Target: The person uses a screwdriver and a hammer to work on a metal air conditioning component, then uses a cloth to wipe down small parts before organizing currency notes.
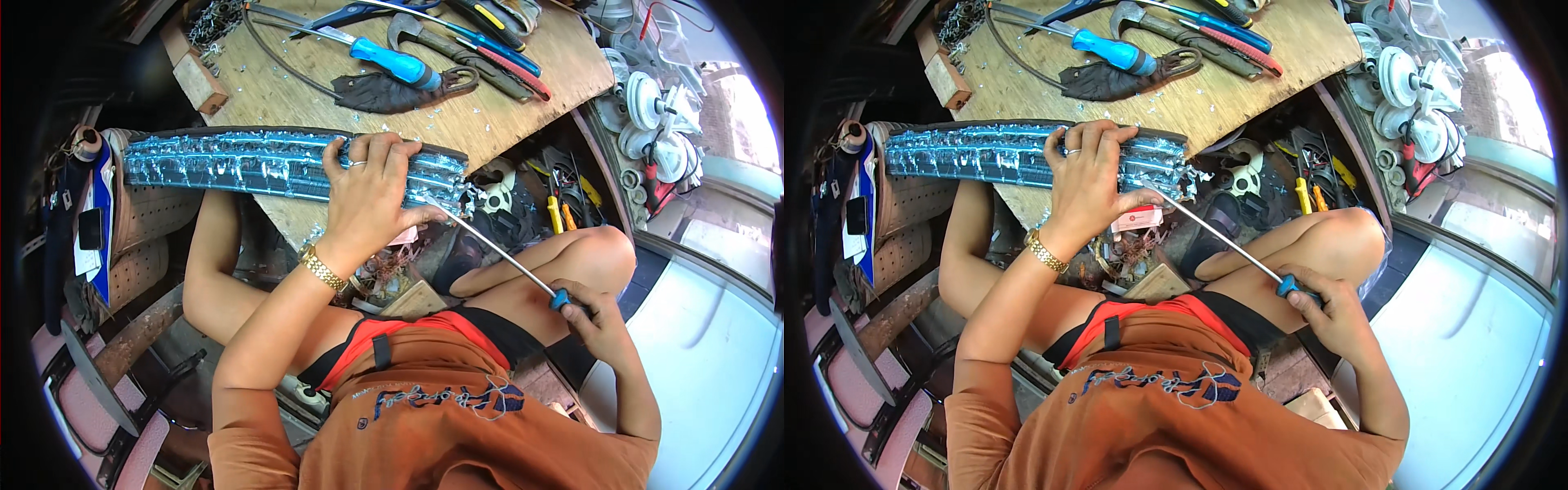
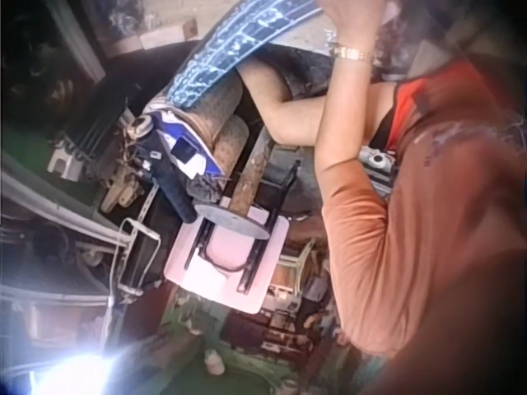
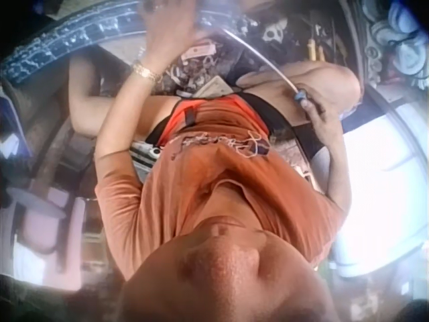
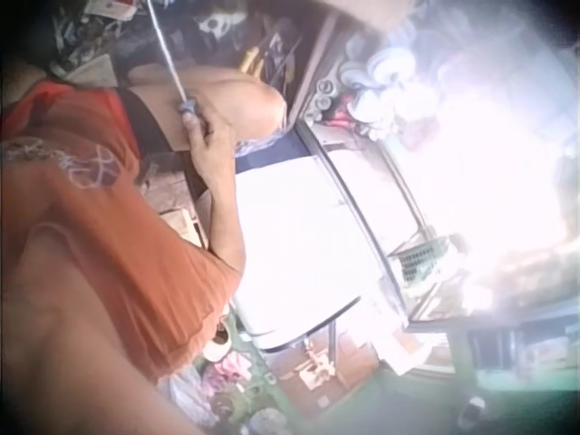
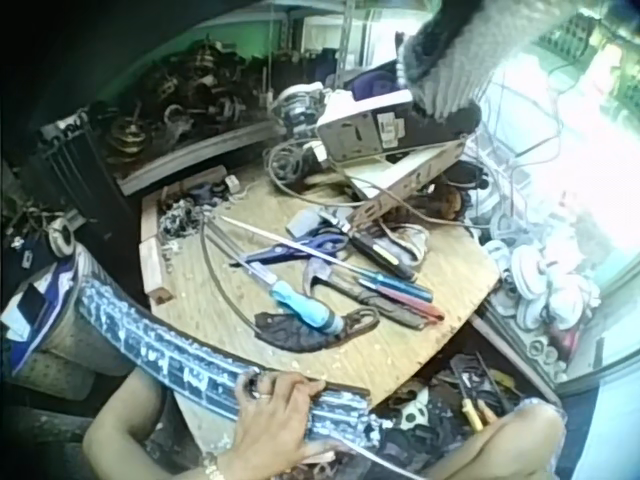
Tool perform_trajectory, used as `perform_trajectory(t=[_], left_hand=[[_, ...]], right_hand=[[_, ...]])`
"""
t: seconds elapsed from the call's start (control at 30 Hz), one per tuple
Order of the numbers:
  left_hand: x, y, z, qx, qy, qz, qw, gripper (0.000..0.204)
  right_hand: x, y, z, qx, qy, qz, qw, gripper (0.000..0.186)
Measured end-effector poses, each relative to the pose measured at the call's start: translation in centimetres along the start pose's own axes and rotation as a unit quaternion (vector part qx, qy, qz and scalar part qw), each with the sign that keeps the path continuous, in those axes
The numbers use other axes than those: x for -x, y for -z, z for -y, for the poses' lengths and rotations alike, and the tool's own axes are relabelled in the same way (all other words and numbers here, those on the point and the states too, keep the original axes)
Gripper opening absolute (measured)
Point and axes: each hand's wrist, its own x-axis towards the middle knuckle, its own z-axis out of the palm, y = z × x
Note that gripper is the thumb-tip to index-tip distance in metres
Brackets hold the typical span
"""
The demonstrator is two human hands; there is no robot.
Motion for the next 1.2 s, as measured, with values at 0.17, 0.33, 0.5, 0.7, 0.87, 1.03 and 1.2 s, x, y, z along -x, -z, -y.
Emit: perform_trajectory(t=[0.17, 0.33, 0.5, 0.7, 0.87, 1.03, 1.2], left_hand=[[0.2, -0.2, -0.2, 0.001, -0.004, 0.011, 1.000, 0.095], [0.1, 0.0, -0.3, 0.003, -0.010, 0.019, 1.000, 0.098], [0.0, 0.5, 0.5, 0.027, -0.006, -0.009, 1.000, 0.095], [-0.1, 0.8, 0.4, -0.004, 0.014, -0.018, 1.000, 0.087], [-0.3, 1.0, 0.6, -0.017, 0.005, -0.006, 1.000, 0.087], [-0.4, 0.4, 0.5, -0.028, 0.021, 0.011, 0.999, 0.090], [-0.5, 0.4, 0.7, -0.027, -0.011, -0.001, 1.000, 0.092]], right_hand=[[-0.7, 0.1, -0.2, 0.016, 0.027, 0.011, 0.999, 0.031], [-0.9, -3.7, -1.0, -0.046, 0.025, 0.015, 0.999, 0.034], [-0.5, -1.9, 0.0, -0.128, -0.017, 0.059, 0.990, 0.042], [0.7, -1.7, -0.7, -0.079, 0.001, 0.004, 0.997, 0.032], [-0.2, -0.3, 0.1, -0.014, 0.029, 0.011, 0.999, 0.031], [-3.0, 1.5, -0.6, 0.015, 0.067, 0.069, 0.995, 0.042], [-2.5, -0.9, -0.4, -0.140, -0.058, 0.143, 0.978, 0.046]])
